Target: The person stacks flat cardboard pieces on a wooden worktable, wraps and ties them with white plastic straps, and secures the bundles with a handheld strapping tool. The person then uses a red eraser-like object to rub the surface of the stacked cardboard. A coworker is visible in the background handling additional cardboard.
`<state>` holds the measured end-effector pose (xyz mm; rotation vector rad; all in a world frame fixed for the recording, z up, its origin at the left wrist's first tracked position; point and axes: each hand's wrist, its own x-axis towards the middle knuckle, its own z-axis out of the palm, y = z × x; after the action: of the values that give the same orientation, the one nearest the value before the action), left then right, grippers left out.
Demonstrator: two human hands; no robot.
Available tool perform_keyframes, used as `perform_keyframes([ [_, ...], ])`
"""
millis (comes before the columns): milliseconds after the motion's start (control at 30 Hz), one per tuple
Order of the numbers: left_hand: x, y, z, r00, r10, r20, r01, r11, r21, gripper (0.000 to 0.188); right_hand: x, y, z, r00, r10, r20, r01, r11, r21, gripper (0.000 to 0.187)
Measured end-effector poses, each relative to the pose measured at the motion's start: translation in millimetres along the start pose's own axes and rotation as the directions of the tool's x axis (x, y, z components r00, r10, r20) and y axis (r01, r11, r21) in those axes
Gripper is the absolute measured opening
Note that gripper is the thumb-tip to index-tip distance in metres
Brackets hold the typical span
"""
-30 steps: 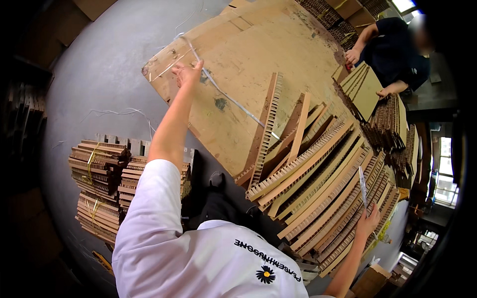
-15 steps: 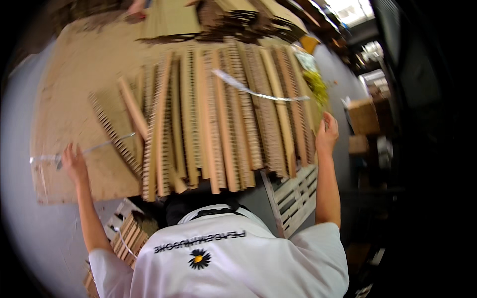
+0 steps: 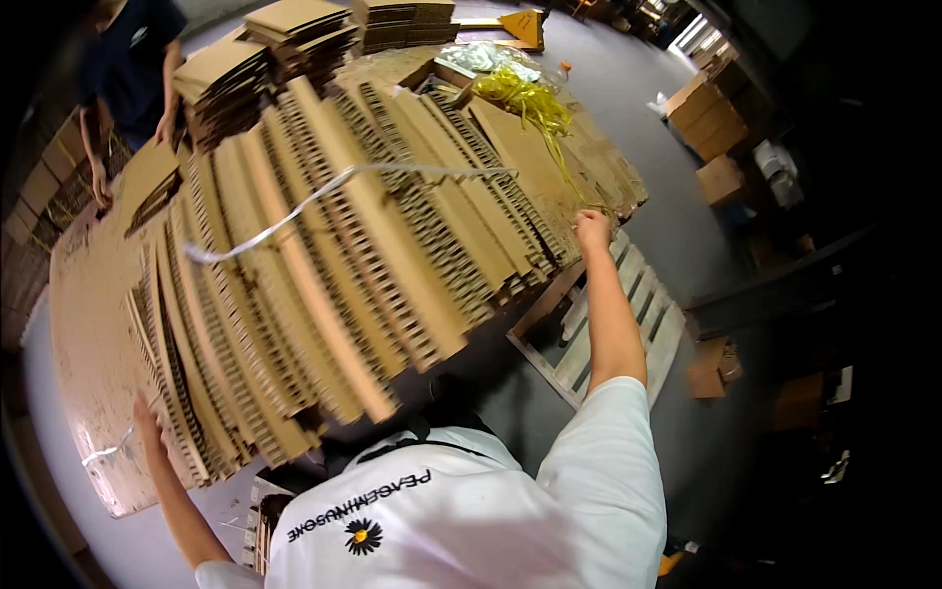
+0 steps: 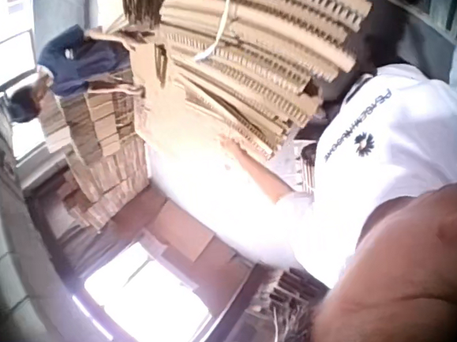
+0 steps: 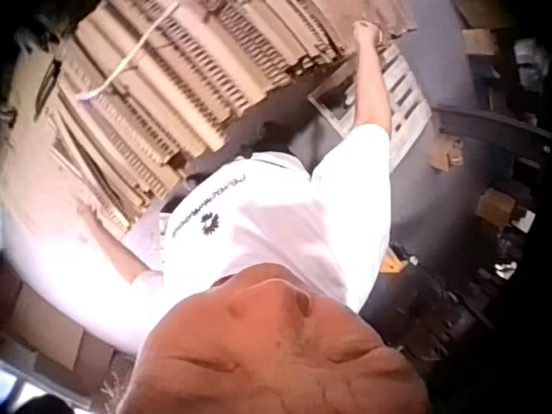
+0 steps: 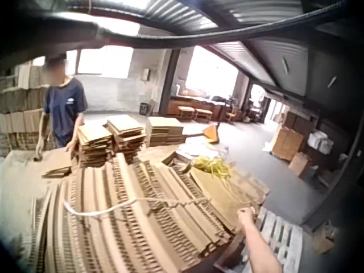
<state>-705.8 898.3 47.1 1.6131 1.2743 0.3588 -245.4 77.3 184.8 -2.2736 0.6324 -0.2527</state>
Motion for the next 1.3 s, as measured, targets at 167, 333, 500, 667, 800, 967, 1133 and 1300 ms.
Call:
perform_keyframes([
  [167,-102,-31,-56,0.906,-0.045,-0.422,0.019,0.998,-0.066,0.076,90,55,45,0.971,0.079,0.226,-0.089,0.995,0.036,0.028],
  [333,-249,-43,-38,0.722,-0.462,-0.515,0.421,0.884,-0.203,0.075,157,93,88,0.814,-0.152,0.561,0.072,0.984,0.163,0.04],
  [500,-356,-45,-47,0.636,-0.539,-0.553,0.458,0.84,-0.291,0.066,107,35,130,0.681,-0.398,0.615,0.438,0.894,0.093,0.044],
  [667,-320,14,-14,0.799,-0.341,-0.495,0.405,0.914,0.024,0.075,193,64,168,0.67,-0.441,0.597,0.513,0.856,0.058,0.035],
  [800,-337,29,37,0.845,-0.28,-0.456,0.37,0.922,0.118,0.067,207,45,189,0.934,-0.265,0.24,0.279,0.96,-0.025,0.029],
  [967,-403,-8,26,0.816,-0.263,-0.515,0.43,0.872,0.235,0.056,217,-1,203,0.886,-0.3,0.354,0.337,0.941,-0.043,0.029],
  [1133,-430,-31,5,0.862,-0.243,-0.445,0.402,0.862,0.308,0.047,262,16,215,0.722,-0.264,0.639,0.317,0.948,0.033,0.032],
  [1300,-473,-72,26,0.757,-0.379,-0.533,0.525,0.838,0.15,0.051,287,40,239,0.807,-0.223,0.547,0.093,0.963,0.255,0.02],
])
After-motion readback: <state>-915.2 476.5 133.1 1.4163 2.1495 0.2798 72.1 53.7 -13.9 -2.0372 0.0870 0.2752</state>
